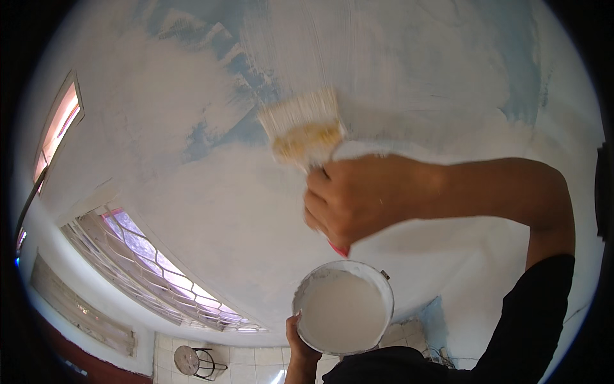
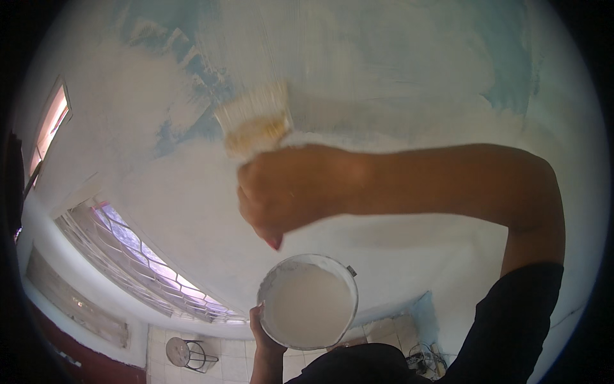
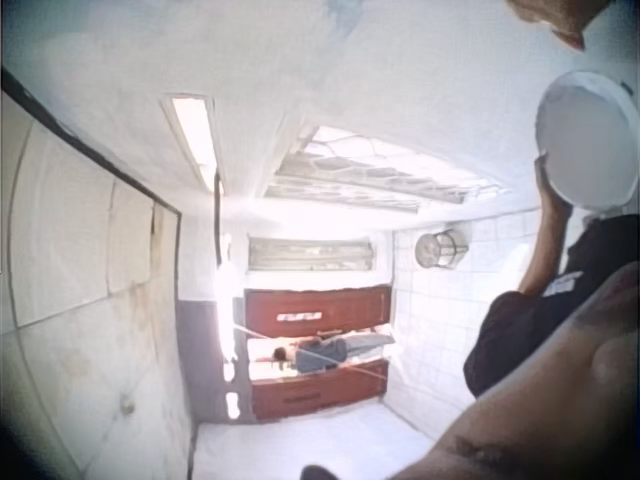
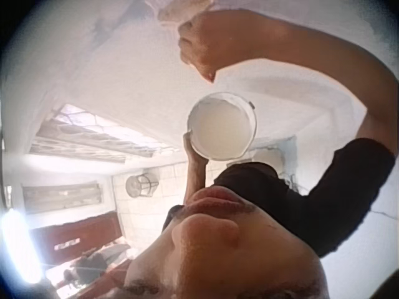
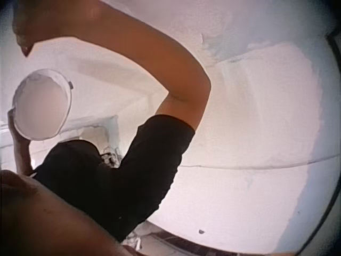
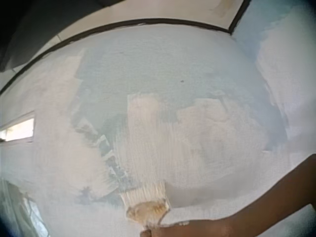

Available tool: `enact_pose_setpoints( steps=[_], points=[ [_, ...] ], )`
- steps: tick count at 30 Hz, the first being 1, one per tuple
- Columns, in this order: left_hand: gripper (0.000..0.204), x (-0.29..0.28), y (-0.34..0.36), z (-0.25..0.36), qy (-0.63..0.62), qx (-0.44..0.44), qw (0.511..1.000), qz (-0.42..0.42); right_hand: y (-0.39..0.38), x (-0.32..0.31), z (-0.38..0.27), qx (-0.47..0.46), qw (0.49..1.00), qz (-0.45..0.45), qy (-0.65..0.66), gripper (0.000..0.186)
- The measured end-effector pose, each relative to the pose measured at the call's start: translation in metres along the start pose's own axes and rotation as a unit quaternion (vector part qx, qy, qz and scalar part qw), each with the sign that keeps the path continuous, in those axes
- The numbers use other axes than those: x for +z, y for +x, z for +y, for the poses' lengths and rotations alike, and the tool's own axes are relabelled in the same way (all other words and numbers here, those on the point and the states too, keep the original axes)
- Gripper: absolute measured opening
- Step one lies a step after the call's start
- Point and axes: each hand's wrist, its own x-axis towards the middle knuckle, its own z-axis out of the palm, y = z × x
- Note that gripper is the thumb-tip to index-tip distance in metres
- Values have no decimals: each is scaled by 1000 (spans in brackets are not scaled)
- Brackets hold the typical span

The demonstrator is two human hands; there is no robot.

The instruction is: The person paints a ceiling using a brush by dipping it into a bucket of white paint and applying it in multiple strokes.

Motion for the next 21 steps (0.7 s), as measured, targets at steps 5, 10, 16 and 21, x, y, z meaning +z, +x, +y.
enact_pose_setpoints(
  steps=[5, 10, 16, 21],
  points=[
    [61, -3, -5, 3, 12, 10, 1000, 14, 0, -33, 2, 71, 970, 68, 223, 14],
    [61, 9, -11, 8, 9, 17, 1000, 16, 9, -56, 73, 161, 975, 86, 128, 27],
    [57, -12, -4, -1, 133, 125, 982, -51, 27, -95, 140, 169, 966, 188, 49, 25],
    [56, -5, 0, -1, -31, 6, 999, 7, 33, -97, 125, 146, 968, 166, -121, 23]
  ],
)
